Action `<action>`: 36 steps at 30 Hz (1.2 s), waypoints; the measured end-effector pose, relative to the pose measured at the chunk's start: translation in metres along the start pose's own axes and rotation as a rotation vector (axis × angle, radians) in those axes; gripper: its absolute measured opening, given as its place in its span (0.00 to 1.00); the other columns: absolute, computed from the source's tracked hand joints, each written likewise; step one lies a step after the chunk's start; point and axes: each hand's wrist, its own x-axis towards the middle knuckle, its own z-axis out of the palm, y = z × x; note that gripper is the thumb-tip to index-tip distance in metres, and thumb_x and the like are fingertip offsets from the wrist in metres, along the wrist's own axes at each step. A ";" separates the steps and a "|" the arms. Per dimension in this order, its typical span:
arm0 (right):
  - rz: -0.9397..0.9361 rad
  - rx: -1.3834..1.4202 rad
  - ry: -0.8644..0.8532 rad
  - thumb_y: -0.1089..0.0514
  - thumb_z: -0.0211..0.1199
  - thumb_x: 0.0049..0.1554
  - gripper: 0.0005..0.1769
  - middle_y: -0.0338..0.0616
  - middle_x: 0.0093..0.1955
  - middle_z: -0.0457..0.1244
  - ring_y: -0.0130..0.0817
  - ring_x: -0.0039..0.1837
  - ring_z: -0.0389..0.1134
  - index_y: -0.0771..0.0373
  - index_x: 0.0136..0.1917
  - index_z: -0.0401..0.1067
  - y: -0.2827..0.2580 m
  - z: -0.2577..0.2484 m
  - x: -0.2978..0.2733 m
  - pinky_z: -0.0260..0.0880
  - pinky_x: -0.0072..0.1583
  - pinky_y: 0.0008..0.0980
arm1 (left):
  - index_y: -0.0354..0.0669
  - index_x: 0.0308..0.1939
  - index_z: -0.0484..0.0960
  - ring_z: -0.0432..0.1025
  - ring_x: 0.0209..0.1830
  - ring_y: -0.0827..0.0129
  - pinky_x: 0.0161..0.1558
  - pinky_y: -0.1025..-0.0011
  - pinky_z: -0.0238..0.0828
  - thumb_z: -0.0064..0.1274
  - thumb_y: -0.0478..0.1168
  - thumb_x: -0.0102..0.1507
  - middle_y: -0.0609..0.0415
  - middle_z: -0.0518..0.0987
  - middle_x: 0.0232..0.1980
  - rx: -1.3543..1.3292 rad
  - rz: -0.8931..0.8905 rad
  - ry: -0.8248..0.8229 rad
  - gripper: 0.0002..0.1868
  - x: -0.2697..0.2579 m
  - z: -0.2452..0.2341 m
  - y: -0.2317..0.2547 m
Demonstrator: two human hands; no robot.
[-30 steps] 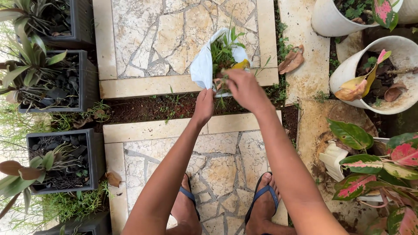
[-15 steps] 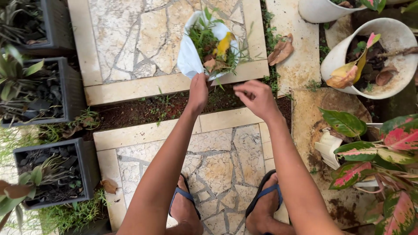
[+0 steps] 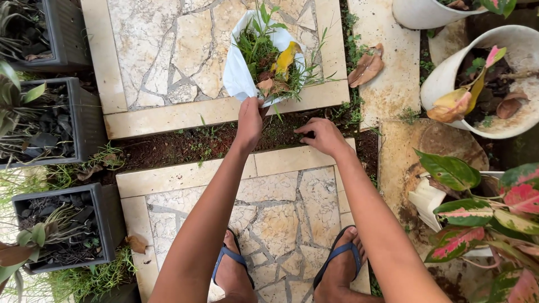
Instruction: Pulling weeds from a garden bed and placing them into a plastic bag
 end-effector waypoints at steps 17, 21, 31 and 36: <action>-0.130 0.169 0.324 0.60 0.67 0.66 0.04 0.45 0.48 0.73 0.46 0.53 0.75 0.59 0.52 0.81 0.062 0.029 0.010 0.77 0.54 0.41 | 0.46 0.32 0.65 0.57 0.37 0.70 0.56 0.66 0.66 0.38 0.42 0.66 0.61 0.51 0.37 -0.109 0.066 -0.025 0.08 -0.006 0.009 0.008; -0.083 0.224 0.391 0.60 0.67 0.66 0.02 0.43 0.44 0.72 0.41 0.49 0.75 0.57 0.52 0.80 0.052 0.019 0.006 0.76 0.50 0.37 | 0.46 0.31 0.63 0.56 0.39 0.70 0.56 0.67 0.65 0.39 0.41 0.65 0.60 0.51 0.38 -0.159 0.067 -0.024 0.09 -0.007 0.009 0.005; -0.044 0.084 0.183 0.68 0.69 0.60 0.10 0.53 0.49 0.71 0.47 0.54 0.72 0.66 0.56 0.80 0.034 0.016 -0.004 0.77 0.53 0.43 | 0.52 0.31 0.65 0.55 0.32 0.76 0.45 0.72 0.65 0.36 0.42 0.66 0.66 0.54 0.33 -0.054 0.054 -0.045 0.08 -0.014 0.007 0.013; -0.073 0.100 0.190 0.68 0.72 0.59 0.17 0.55 0.50 0.70 0.48 0.54 0.71 0.64 0.61 0.80 0.033 0.017 -0.003 0.76 0.54 0.48 | 0.52 0.30 0.64 0.53 0.33 0.77 0.43 0.72 0.62 0.37 0.42 0.65 0.66 0.52 0.34 -0.076 0.058 -0.021 0.08 -0.018 0.009 0.017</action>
